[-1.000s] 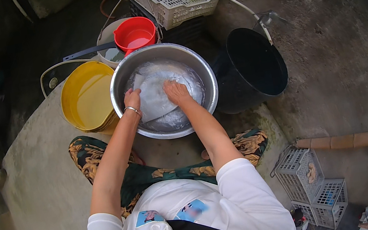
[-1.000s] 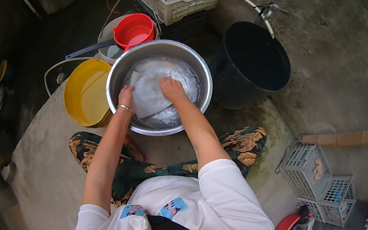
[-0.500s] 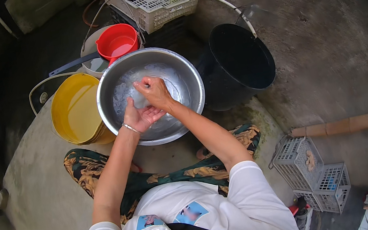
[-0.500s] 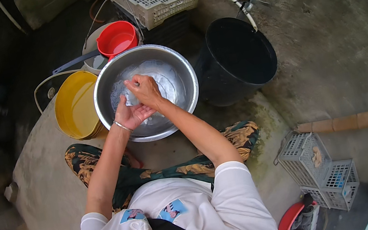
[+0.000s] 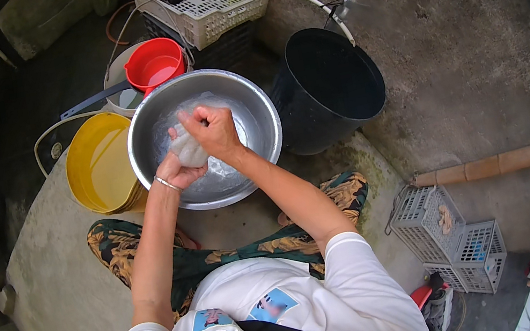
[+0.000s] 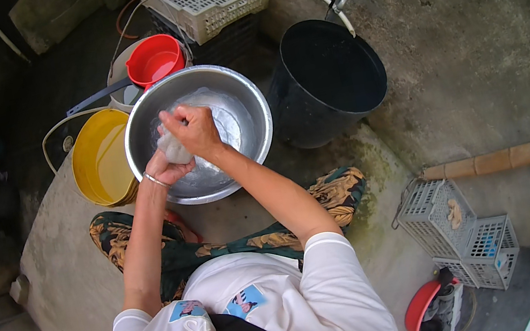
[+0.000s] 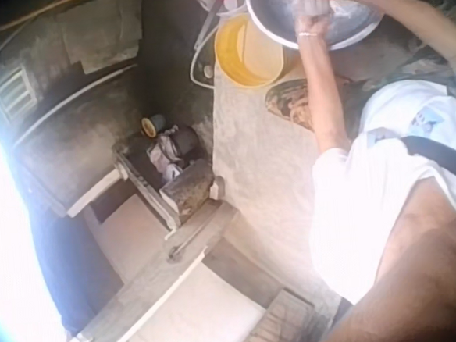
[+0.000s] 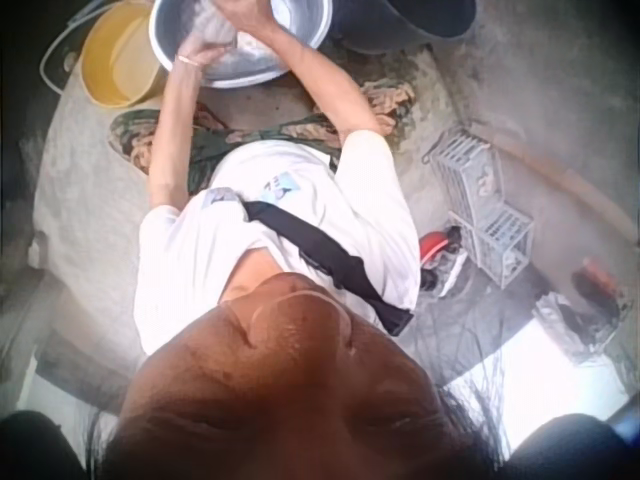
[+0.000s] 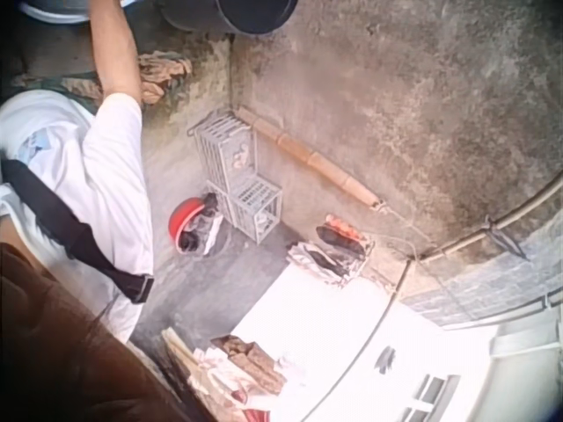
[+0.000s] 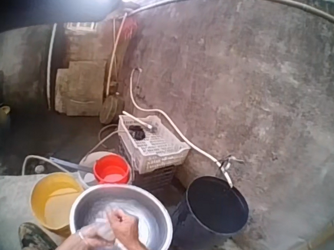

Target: The person washes a white cloth by hand in a metal basin filled with water. They scrub and rinse the cloth, then use a red scoop to add more water from a bucket. Finally, they wring out the cloth and hang it on a line.

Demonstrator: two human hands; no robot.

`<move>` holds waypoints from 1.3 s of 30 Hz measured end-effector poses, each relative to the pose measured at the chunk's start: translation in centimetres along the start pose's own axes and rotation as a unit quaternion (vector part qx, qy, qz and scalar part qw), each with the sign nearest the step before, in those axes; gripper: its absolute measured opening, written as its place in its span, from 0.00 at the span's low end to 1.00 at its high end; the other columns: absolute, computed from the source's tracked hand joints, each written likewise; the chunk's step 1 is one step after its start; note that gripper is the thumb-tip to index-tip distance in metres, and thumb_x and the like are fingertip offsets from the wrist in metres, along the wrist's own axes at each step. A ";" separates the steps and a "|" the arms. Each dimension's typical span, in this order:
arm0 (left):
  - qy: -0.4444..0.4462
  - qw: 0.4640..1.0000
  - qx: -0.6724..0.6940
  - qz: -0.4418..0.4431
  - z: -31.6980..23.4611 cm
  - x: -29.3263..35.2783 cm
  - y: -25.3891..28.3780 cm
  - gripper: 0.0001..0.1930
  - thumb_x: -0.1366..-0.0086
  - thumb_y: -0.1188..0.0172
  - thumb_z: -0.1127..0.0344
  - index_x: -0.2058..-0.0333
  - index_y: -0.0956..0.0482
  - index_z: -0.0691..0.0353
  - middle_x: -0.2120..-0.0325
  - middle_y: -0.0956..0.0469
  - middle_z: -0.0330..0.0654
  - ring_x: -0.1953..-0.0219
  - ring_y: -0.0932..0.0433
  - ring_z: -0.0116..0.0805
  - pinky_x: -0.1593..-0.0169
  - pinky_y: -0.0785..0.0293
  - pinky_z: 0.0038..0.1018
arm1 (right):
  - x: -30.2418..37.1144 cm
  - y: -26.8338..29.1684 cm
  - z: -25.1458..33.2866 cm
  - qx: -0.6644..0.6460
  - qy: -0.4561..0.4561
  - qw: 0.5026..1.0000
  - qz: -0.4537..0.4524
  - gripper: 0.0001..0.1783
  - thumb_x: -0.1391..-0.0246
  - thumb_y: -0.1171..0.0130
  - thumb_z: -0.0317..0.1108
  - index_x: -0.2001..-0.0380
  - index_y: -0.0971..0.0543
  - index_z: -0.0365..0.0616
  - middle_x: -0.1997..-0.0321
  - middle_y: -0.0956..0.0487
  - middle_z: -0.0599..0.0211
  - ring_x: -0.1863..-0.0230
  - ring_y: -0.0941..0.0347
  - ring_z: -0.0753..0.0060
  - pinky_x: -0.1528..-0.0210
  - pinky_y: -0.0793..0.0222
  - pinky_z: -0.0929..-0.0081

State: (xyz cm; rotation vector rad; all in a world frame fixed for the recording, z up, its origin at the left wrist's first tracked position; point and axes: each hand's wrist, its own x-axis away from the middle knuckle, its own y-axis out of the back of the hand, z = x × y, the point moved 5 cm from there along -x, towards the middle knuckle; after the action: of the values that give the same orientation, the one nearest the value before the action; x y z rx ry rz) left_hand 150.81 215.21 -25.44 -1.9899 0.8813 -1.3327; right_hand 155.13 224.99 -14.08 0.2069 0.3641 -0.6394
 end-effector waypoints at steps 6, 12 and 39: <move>0.004 0.976 -0.212 0.040 -1.2 1.0 -2.2 0.20 0.46 0.45 0.42 0.63 0.30 0.49 0.69 0.27 0.33 0.70 0.29 0.25 0.74 0.33 0.26 | -2.1 -1.6 -9.1 0.111 -0.155 0.978 0.089 0.22 0.57 0.40 0.41 0.93 0.30 0.36 0.93 0.34 0.68 0.86 0.43 0.83 0.84 0.44 0.72; 0.027 0.966 -0.255 0.021 0.3 -0.2 0.4 0.15 0.49 0.41 0.62 0.61 0.30 0.55 0.68 0.29 0.38 0.69 0.30 0.30 0.67 0.33 0.24 | -0.7 -2.1 -10.7 0.121 -0.229 0.954 0.150 0.24 0.60 0.39 0.51 0.89 0.27 0.40 0.88 0.31 0.68 0.83 0.38 0.78 0.77 0.39 0.73; 0.012 0.966 -0.259 0.023 0.5 0.5 -1.1 0.03 0.48 0.47 0.70 0.74 0.31 0.61 0.84 0.36 0.33 0.85 0.41 0.19 0.85 0.47 0.15 | -0.6 -3.5 -8.5 -0.016 -0.238 0.951 0.195 0.33 0.60 0.50 0.21 0.45 0.34 0.46 0.82 0.30 0.72 0.81 0.38 0.82 0.78 0.40 0.81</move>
State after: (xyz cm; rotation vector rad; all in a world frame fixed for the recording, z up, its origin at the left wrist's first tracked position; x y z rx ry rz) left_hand 151.66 215.54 -24.48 -2.3178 1.3921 -1.1833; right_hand 150.25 225.07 -21.85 0.0836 -0.1344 -0.2761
